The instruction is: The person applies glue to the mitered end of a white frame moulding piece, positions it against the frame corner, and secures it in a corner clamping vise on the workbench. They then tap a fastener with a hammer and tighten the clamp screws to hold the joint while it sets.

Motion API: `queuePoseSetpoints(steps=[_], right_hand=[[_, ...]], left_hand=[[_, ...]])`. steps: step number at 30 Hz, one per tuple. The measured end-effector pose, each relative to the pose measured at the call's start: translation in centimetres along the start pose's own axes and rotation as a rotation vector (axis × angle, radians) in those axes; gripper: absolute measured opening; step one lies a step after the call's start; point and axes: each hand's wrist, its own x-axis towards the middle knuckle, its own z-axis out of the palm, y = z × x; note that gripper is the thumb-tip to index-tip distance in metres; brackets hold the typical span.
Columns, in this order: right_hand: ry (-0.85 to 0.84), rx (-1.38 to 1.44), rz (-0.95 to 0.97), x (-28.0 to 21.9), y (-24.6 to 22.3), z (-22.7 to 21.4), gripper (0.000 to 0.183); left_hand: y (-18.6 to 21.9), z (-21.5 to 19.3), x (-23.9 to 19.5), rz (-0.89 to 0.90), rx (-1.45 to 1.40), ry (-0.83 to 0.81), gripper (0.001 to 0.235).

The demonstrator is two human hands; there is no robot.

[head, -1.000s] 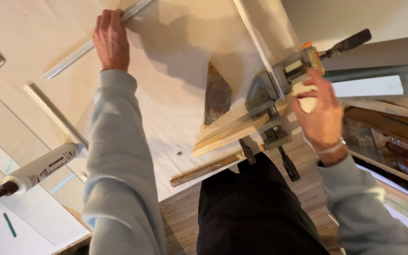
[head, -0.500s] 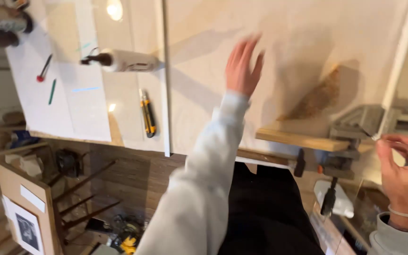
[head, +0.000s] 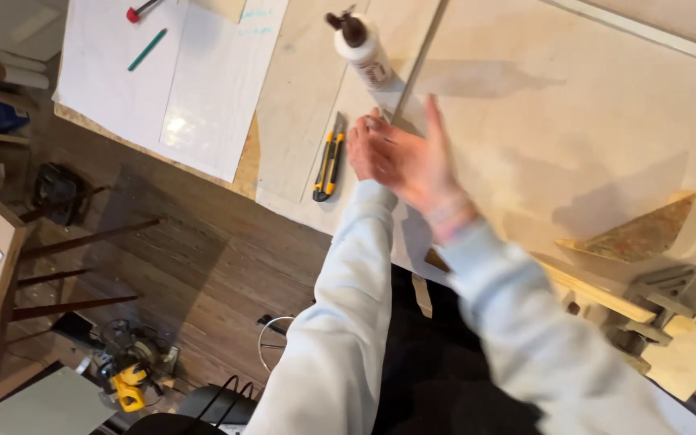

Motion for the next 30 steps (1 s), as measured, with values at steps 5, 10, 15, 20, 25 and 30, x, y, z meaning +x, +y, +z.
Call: queuePoseSetpoints(steps=[5,10,15,20,25,30], right_hand=[[-0.020,0.493,0.032,12.8,3.0,1.6,0.124],[0.013,0.899,-0.033,17.0,0.7,2.8,0.116],[0.067,0.572,-0.253,20.9,0.9,-2.4,0.070],[-0.389,0.253,-0.109,12.3,1.2,5.9,0.074],[-0.361,0.157,-0.156,3.2,-0.2,14.1,0.092],[-0.626,-0.022,-0.112,-6.2,-4.6,12.6,0.092]], left_hand=[[-9.0,9.2,-1.0,-0.033,-0.422,0.038,0.071],[-10.2,10.7,-1.4,0.028,-0.099,-0.026,0.060],[-3.1,-0.7,-1.2,0.022,-0.181,-0.107,0.046],[-3.1,-2.2,-2.6,0.133,-0.087,-0.045,0.031],[-4.1,-4.5,-5.9,0.359,0.258,-0.013,0.016],[-5.6,-10.9,-9.6,0.465,0.423,-0.010,0.042]])
